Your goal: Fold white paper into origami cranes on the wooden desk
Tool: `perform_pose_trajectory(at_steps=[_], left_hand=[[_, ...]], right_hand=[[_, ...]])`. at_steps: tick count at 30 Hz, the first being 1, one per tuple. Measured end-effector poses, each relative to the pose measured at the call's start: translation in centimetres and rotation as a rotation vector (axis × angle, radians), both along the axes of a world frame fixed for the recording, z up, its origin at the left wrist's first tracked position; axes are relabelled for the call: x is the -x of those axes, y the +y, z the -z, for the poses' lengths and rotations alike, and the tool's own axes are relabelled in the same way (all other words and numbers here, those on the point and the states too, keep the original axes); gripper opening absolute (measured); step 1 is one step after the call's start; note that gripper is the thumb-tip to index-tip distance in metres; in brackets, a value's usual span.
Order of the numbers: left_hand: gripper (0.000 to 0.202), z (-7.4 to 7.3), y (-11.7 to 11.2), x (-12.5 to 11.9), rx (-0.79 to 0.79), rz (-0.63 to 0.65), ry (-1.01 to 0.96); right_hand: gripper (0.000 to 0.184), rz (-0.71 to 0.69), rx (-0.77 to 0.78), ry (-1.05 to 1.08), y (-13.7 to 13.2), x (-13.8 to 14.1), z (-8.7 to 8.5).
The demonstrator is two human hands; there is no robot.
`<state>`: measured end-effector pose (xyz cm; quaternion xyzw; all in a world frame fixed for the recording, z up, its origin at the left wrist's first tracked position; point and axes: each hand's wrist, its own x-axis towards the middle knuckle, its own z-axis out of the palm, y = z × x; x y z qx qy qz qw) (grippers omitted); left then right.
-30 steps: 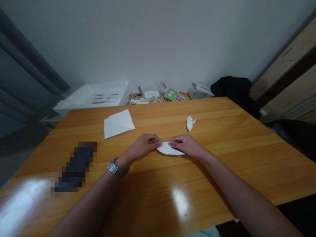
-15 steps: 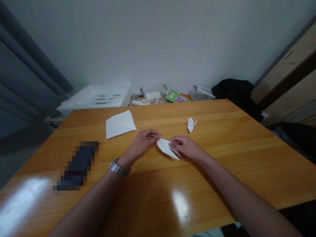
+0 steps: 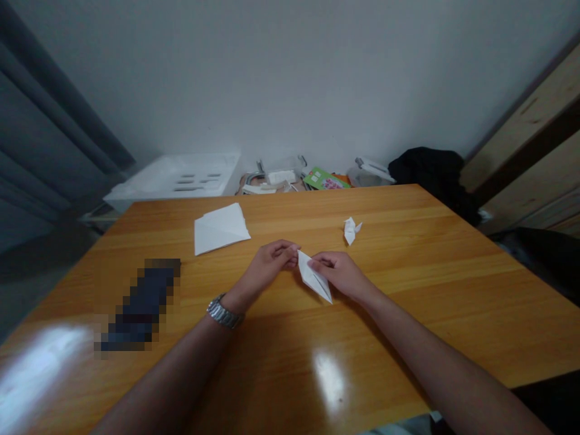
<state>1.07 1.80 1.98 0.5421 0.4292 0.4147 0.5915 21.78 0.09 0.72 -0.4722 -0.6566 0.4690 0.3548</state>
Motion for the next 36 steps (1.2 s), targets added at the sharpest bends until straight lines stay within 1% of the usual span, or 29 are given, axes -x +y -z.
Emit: perform_pose_trajectory(at_steps=[4,7,11,14,19,21,26,29,31,34,36], left_hand=[[0.039,-0.3,-0.4,-0.3,-0.061,0.003,0.076],[0.032,0.0,-0.4,-0.3,-0.094,-0.016,0.13],[0.027,0.4,-0.2,-0.2,-0.073,0.0,0.085],[0.026,0.5,0.0,-0.3,-0.051,-0.007,0.039],[0.024,0.3,0.2,-0.3,-0.047,-0.013,0.006],[0.024,0.3,0.2,-0.2,-0.05,0.001,0.01],[0.024,0.7,-0.1,0.0,-0.049,0.009,0.04],[0.026,1.0,-0.3,0.2,-0.042,0.036,0.036],[0.025,1.2,-0.3,0.4,-0.069,0.043,0.08],[0.024,1.3,-0.2,0.5,-0.122,-0.03,0.123],[0.023,1.4,-0.1,0.6,-0.113,-0.037,0.107]], right_hand=[[0.032,0.007,-0.016,-0.03,-0.2,0.1,0.0],[0.03,-0.003,-0.06,-0.051,-0.2,0.0,0.0],[0.028,-0.006,-0.098,-0.077,-0.1,0.0,0.0],[0.029,0.006,-0.1,-0.062,0.0,0.1,0.2],[0.03,0.019,-0.046,0.02,0.2,0.2,0.6],[0.029,0.022,-0.065,0.002,0.3,0.1,0.7],[0.028,-0.024,-0.077,-0.038,0.4,-0.3,0.7],[0.028,-0.033,-0.066,-0.044,0.5,-0.4,0.7],[0.029,-0.032,-0.046,-0.02,0.6,-0.4,0.7],[0.031,-0.007,0.007,0.044,0.6,-0.3,0.7],[0.034,-0.004,0.073,0.077,0.7,-0.2,0.7]])
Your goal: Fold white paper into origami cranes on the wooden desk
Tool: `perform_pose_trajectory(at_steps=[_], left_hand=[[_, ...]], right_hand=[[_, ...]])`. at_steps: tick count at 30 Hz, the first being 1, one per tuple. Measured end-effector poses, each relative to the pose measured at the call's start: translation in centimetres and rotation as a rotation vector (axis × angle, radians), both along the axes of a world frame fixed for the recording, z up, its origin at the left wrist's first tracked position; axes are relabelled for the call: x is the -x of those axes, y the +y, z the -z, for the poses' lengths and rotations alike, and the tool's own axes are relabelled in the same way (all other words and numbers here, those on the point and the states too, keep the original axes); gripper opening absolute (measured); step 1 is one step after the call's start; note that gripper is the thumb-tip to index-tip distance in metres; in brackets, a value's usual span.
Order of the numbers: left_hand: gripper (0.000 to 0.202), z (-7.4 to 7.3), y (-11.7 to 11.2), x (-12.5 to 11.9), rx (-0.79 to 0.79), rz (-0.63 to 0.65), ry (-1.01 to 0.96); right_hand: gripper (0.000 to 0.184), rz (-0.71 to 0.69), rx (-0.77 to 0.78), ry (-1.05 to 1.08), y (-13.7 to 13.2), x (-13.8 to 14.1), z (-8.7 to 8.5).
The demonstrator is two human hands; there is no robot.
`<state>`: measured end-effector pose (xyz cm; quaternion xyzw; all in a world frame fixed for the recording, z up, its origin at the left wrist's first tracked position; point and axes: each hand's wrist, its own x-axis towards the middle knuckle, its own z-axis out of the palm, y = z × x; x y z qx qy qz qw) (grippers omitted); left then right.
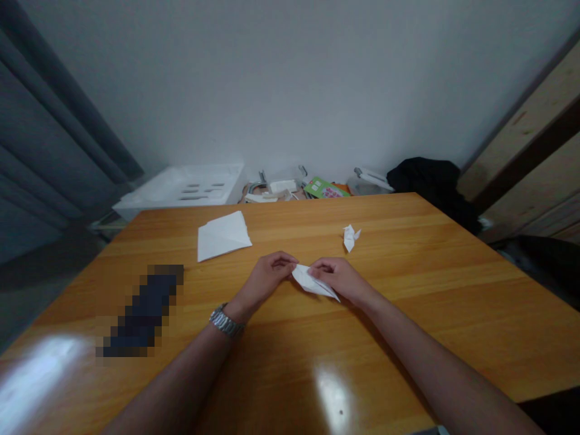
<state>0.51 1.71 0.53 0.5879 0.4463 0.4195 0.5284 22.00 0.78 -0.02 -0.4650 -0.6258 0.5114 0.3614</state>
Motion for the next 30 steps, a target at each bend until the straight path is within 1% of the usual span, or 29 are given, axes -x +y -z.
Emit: perform_pose_trajectory(at_steps=[1,3,6,8,12,15,16,19,20,22,30], left_hand=[[0.022,0.1,0.1,0.0,0.018,0.013,-0.007],[0.022,0.2,0.3,0.0,0.022,0.02,0.01],[0.02,0.4,0.6,0.2,-0.031,-0.027,0.077],[0.02,0.6,0.8,0.3,-0.035,-0.059,0.064],[0.02,0.9,1.1,0.3,-0.024,-0.062,0.039],[0.02,0.7,1.0,0.1,-0.068,-0.049,0.077],[0.021,0.5,1.0,0.1,-0.082,-0.036,0.107],[0.023,-0.2,0.7,0.0,-0.098,0.084,0.202],[0.022,-0.5,0.6,0.0,-0.122,0.125,0.237],[0.021,-0.7,0.5,0.1,-0.147,0.167,0.277],[0.024,-0.5,0.3,0.4,-0.068,0.227,0.237]], right_hand=[[0.035,-0.01,0.03,0.0,0.0,0.0,0.0],[0.036,0.001,0.039,0.009,0.1,-0.1,0.0],[0.037,-0.038,0.016,-0.029,0.2,-0.4,0.1],[0.039,-0.057,0.02,-0.069,0.3,-0.7,0.1],[0.04,-0.011,0.023,-0.095,0.2,-0.8,-0.1],[0.038,0.014,0.021,-0.075,0.0,-0.4,-0.1],[0.036,0.005,0.028,-0.062,-0.1,-0.2,-0.1],[0.033,-0.025,0.019,-0.041,-0.2,0.2,0.2],[0.03,-0.03,-0.003,-0.052,-0.2,0.2,0.3],[0.028,-0.027,-0.046,-0.087,-0.2,0.2,0.3],[0.03,-0.111,-0.077,-0.134,-0.1,-0.4,0.2]])
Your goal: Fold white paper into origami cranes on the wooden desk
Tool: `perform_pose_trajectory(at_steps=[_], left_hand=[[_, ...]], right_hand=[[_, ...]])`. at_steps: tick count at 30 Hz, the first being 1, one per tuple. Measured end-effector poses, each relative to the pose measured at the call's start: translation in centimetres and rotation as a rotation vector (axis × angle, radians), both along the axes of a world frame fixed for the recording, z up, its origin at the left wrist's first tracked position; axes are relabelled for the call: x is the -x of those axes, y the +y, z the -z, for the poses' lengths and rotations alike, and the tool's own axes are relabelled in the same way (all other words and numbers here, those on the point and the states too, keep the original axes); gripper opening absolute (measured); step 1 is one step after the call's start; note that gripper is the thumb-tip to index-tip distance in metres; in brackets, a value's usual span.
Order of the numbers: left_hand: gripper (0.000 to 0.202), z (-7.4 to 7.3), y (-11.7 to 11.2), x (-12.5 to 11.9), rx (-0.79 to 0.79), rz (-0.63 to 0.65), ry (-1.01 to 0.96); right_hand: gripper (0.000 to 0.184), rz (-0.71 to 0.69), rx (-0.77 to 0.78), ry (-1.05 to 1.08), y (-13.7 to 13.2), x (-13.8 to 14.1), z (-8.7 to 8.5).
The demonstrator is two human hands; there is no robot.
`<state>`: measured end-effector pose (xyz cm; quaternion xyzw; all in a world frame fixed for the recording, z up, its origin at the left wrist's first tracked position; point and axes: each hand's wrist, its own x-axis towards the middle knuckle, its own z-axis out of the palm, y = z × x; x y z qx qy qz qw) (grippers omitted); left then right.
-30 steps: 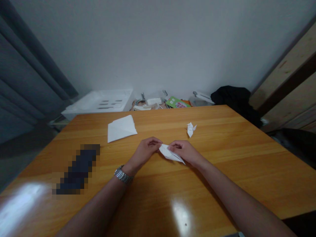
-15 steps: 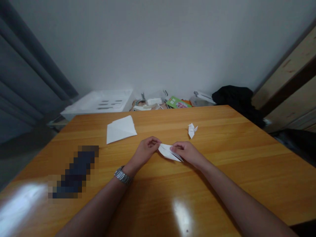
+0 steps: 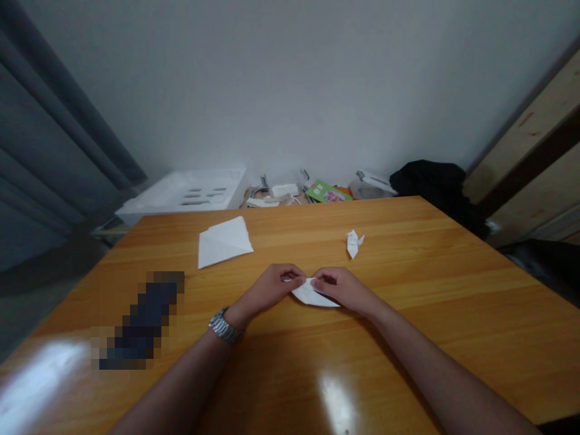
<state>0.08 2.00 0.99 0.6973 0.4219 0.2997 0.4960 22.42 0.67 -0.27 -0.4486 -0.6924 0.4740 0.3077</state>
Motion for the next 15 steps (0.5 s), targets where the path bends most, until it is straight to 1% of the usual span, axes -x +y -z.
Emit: perform_pose_trajectory(at_steps=[6,13,15], left_hand=[[0.021,-0.51,-0.26,-0.19,0.081,0.044,-0.027],[0.021,0.18,-0.05,-0.18,0.088,0.061,-0.045],[0.021,0.23,-0.08,-0.23,0.078,0.062,-0.039]], right_hand=[[0.033,-0.044,-0.001,-0.038,0.18,-0.22,0.18],[0.036,-0.076,-0.018,-0.05,0.21,-0.49,0.15],[0.037,-0.074,0.0,-0.049,0.24,-0.55,0.11]])
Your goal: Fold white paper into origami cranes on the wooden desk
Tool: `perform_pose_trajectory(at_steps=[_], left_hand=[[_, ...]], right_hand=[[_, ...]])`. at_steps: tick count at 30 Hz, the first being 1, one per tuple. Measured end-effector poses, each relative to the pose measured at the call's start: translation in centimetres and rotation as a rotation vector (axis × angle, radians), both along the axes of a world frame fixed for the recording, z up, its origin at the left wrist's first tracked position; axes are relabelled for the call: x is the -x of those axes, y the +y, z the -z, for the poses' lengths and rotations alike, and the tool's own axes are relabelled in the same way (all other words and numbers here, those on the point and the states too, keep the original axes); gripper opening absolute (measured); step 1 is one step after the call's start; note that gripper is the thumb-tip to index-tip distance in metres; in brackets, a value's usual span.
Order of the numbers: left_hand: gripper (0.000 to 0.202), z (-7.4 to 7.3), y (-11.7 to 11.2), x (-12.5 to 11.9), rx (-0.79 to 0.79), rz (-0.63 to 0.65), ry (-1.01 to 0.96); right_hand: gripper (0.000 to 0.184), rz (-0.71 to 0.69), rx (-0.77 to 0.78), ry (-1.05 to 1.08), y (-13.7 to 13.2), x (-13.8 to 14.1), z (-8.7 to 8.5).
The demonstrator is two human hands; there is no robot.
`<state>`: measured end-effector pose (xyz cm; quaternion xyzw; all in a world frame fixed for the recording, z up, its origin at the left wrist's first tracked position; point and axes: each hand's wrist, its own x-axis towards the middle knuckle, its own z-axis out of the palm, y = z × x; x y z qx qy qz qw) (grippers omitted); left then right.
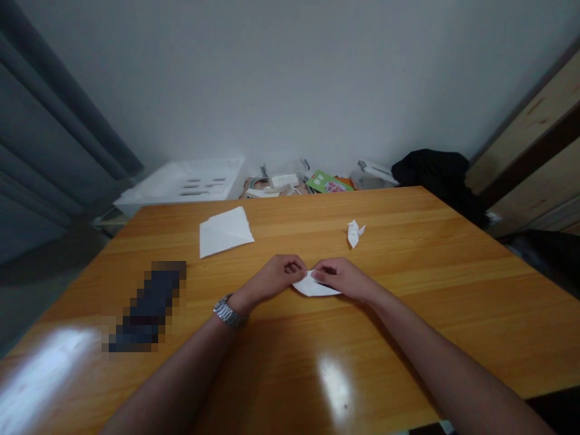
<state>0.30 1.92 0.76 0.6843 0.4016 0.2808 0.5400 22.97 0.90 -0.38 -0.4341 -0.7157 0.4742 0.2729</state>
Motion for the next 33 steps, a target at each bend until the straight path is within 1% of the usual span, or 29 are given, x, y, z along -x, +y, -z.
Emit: perform_pose_trajectory(at_steps=[4,6,8,11,13,14,16,19,24,28,31,33], left_hand=[[0.02,0.0,-0.1,-0.2,-0.017,0.006,0.0],[0.021,0.1,0.0,-0.2,-0.033,-0.026,-0.02],[0.023,0.3,0.1,-0.2,-0.062,-0.089,-0.035],[0.023,0.3,0.4,-0.2,-0.098,-0.208,-0.035],[0.023,0.1,0.4,-0.3,-0.1,-0.3,-0.048],[0.022,0.0,0.4,-0.3,-0.093,-0.342,-0.063],[0.021,0.0,0.3,-0.5,-0.058,-0.408,-0.104],[0.02,0.2,0.0,-1.0,0.007,-0.441,-0.167],[0.023,0.5,-0.8,-2.0,0.051,-0.392,-0.258],[0.023,0.4,-1.2,-2.4,0.052,-0.319,-0.257],[0.026,0.3,-1.3,-2.4,0.102,-0.27,-0.308],[0.03,0.2,-1.2,-2.3,0.128,-0.269,-0.336]], right_hand=[[0.041,0.018,0.053,0.034,0.0,0.0,-0.1],[0.044,0.069,0.083,0.111,0.1,0.0,-0.2],[0.048,0.163,0.171,0.238,0.1,0.1,-0.4],[0.055,0.342,0.333,0.407,0.2,0.2,-0.8],[0.056,0.405,0.376,0.443,0.2,0.2,-1.2],[0.057,0.405,0.379,0.442,0.1,0.2,-1.3],[0.058,0.355,0.366,0.414,-0.1,0.5,-1.5],[0.056,0.282,0.333,0.363,-0.6,1.0,-1.4],[0.05,0.295,0.268,0.377,-1.2,1.8,-1.2],[0.043,0.311,0.21,0.378,-0.8,1.6,-0.9],[0.034,0.3,0.066,0.242,-0.5,1.2,-0.6],[0.03,0.26,-0.041,0.129,-0.4,1.0,-0.5]])
